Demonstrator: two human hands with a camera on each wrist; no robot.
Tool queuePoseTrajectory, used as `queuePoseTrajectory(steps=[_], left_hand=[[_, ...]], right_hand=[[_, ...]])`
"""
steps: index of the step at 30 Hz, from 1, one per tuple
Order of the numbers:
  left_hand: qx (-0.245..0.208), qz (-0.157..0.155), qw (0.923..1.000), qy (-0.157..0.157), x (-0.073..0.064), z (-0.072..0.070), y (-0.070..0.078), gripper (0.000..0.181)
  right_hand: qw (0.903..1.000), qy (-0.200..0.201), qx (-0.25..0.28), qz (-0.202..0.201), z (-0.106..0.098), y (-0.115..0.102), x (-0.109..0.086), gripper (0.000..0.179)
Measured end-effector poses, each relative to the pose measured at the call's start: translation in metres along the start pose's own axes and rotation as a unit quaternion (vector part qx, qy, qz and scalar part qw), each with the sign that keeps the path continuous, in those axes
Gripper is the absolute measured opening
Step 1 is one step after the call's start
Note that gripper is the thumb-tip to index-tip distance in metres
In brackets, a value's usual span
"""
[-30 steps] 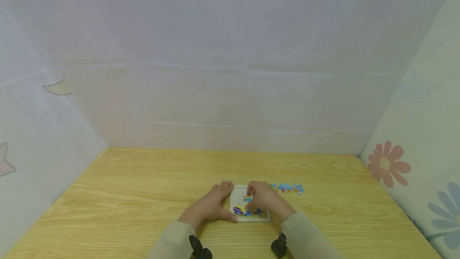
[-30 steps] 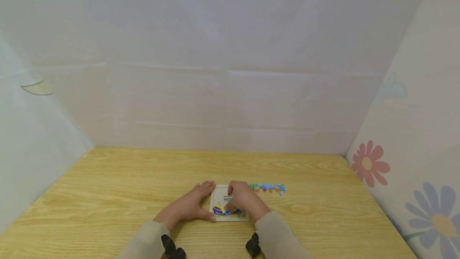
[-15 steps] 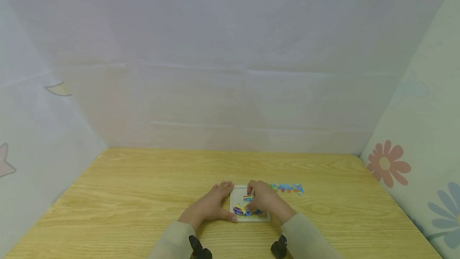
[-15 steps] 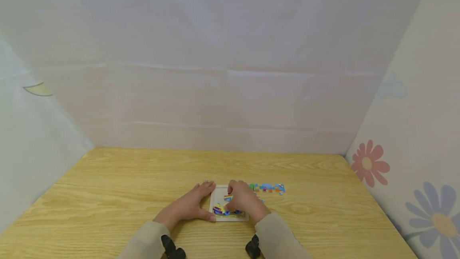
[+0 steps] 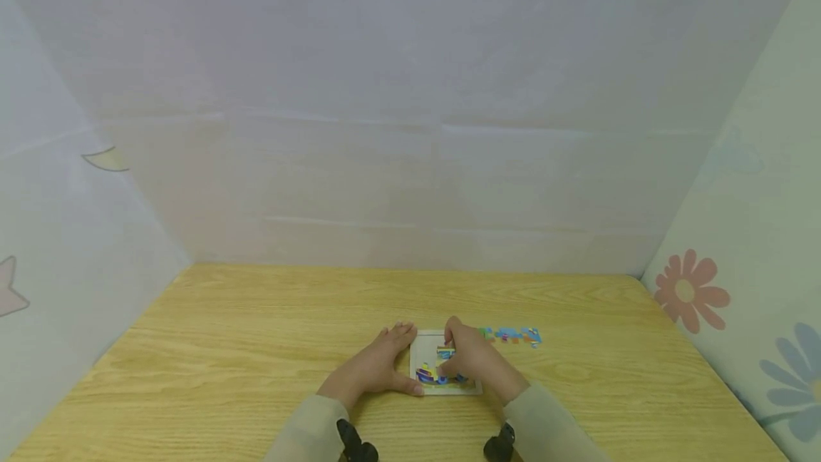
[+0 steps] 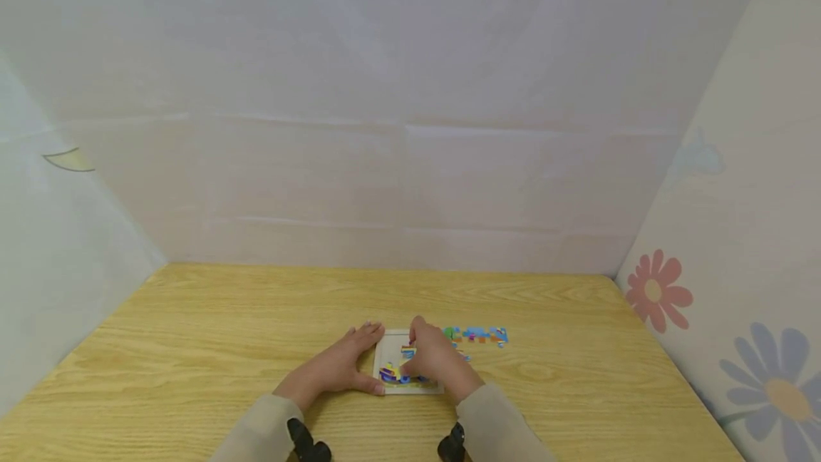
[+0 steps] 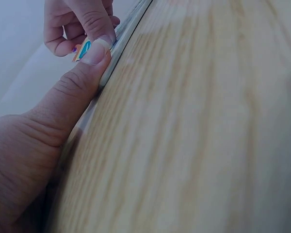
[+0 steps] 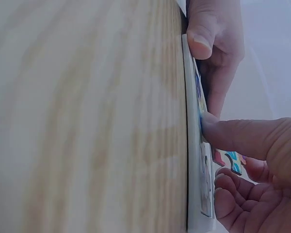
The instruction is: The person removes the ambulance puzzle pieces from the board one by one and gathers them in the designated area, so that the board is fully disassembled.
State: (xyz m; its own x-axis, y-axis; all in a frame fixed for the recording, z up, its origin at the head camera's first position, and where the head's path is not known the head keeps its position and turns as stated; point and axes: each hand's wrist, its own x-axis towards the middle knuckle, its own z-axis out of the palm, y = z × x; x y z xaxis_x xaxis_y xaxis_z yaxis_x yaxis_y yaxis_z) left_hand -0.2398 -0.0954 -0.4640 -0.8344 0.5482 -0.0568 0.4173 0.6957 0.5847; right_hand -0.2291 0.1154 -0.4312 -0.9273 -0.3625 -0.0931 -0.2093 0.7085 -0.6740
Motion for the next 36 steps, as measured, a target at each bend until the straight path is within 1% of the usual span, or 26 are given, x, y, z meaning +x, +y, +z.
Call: queuePoseTrajectory(steps=[3,10,17,27,30,33,36], left_hand=[[-0.005,-0.003,1.0000,-0.002,0.000,-0.001,-0.001,0.109],[-0.003,-0.004,1.0000,-0.003,0.000,-0.001,-0.002,0.108],[-0.003,-0.006,1.0000,-0.002,0.000,-0.001,0.000,0.108],[-0.002,-0.008,1.0000,0.000,0.001,-0.001,0.001,0.109],[-0.002,-0.008,1.0000,0.001,0.001,0.000,0.000,0.110],[-0.002,-0.007,1.0000,0.000,0.001,0.001,0.000,0.110],[-0.003,-0.006,1.0000,-0.001,0.002,0.001,-0.001,0.110]], right_hand=[[0.9999,0.008,0.010,-0.006,0.002,0.001,-0.001,0.043],[0.9991,0.038,0.017,0.000,0.009,0.005,-0.002,0.044],[0.9964,0.064,0.046,-0.030,0.013,0.010,-0.007,0.042],[0.9891,0.080,0.123,-0.004,0.014,0.019,-0.007,0.034],[0.9869,0.092,0.132,0.007,0.014,0.022,-0.007,0.030],[0.9831,0.108,0.146,0.025,0.014,0.025,-0.007,0.025],[0.9773,0.117,0.171,0.043,0.013,0.026,-0.009,0.022]])
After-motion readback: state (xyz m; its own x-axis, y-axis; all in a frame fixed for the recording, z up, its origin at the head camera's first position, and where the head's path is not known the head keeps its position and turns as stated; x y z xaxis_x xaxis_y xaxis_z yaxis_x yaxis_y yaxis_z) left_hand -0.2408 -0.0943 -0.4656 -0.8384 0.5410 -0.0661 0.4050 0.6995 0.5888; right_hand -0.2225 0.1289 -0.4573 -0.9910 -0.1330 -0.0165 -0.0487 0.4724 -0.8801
